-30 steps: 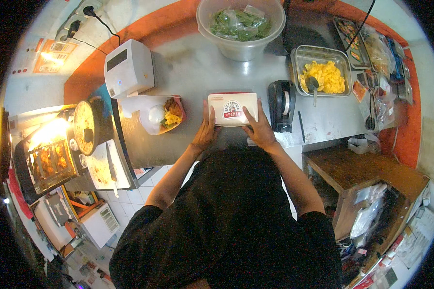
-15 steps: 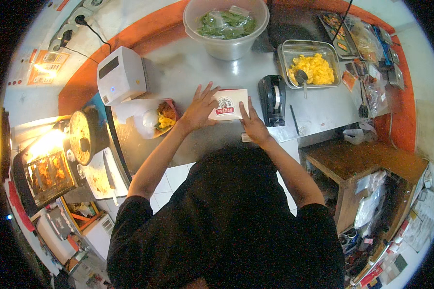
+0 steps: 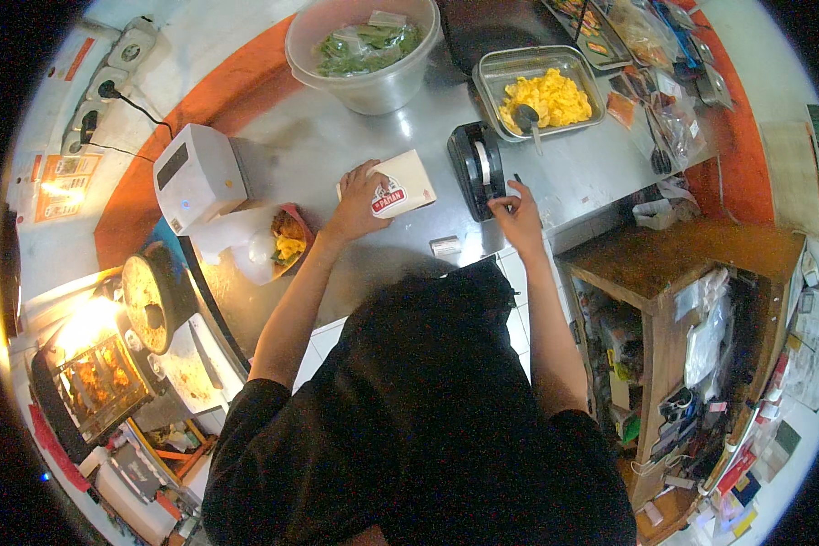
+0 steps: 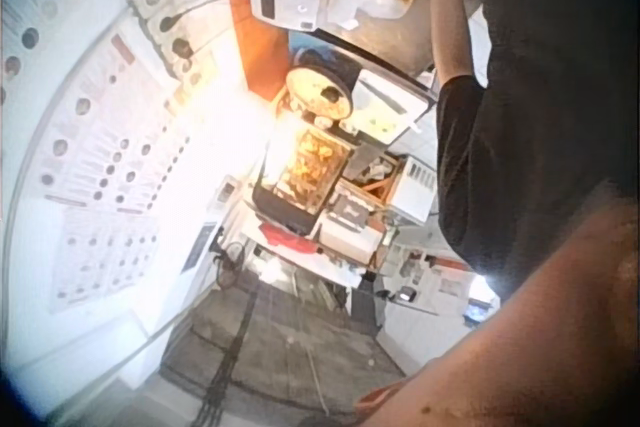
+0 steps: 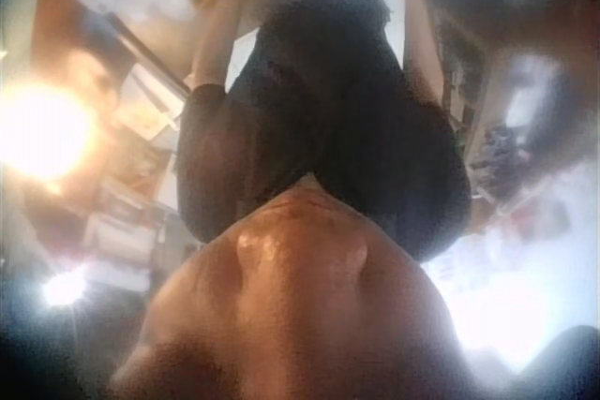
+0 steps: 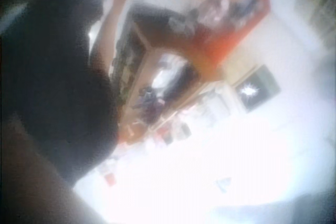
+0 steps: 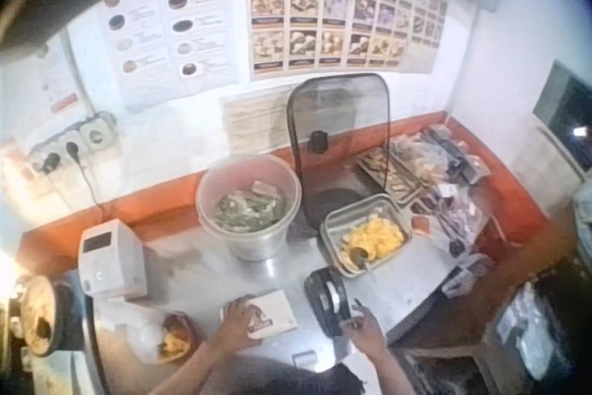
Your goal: The person assembles a meal by placing a bun into a white styrofoam container, adding a piece of fried chicken, and including a small packet of sauce. They then add a portion of scrambled eggs to the container before closing the lid.
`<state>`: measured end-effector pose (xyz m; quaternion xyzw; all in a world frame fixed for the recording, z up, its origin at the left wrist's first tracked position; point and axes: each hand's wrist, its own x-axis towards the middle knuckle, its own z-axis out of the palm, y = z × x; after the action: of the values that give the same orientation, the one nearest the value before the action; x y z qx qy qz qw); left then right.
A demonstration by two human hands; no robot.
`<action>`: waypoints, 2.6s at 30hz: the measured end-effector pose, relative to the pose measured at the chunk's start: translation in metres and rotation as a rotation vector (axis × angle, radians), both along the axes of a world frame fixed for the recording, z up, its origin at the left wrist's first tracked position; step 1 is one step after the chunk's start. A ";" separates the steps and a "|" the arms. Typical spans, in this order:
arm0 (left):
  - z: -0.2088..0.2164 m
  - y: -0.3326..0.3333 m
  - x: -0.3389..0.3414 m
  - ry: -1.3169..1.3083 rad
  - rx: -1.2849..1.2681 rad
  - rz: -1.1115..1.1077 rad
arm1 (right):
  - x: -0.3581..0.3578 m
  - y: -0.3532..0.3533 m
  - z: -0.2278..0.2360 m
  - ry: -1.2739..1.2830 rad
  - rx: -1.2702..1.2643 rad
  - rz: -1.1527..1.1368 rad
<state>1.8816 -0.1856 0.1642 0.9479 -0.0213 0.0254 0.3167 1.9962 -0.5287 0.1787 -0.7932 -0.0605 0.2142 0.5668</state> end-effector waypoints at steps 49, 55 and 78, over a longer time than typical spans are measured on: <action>-0.011 -0.015 -0.027 -0.156 -0.138 0.216 | -0.050 0.149 -0.020 -0.394 -0.485 0.459; 0.082 0.041 -0.107 -0.358 -0.104 0.472 | -0.059 0.209 0.050 -0.418 -0.406 0.723; 0.001 0.141 -0.265 -0.148 -0.426 0.635 | -0.198 0.343 -0.016 -0.282 0.054 0.864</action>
<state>1.6163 -0.0447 0.1648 0.8158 0.2564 0.1942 0.4806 1.7982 -0.1856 0.1629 -0.7016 -0.4682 0.3191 0.4320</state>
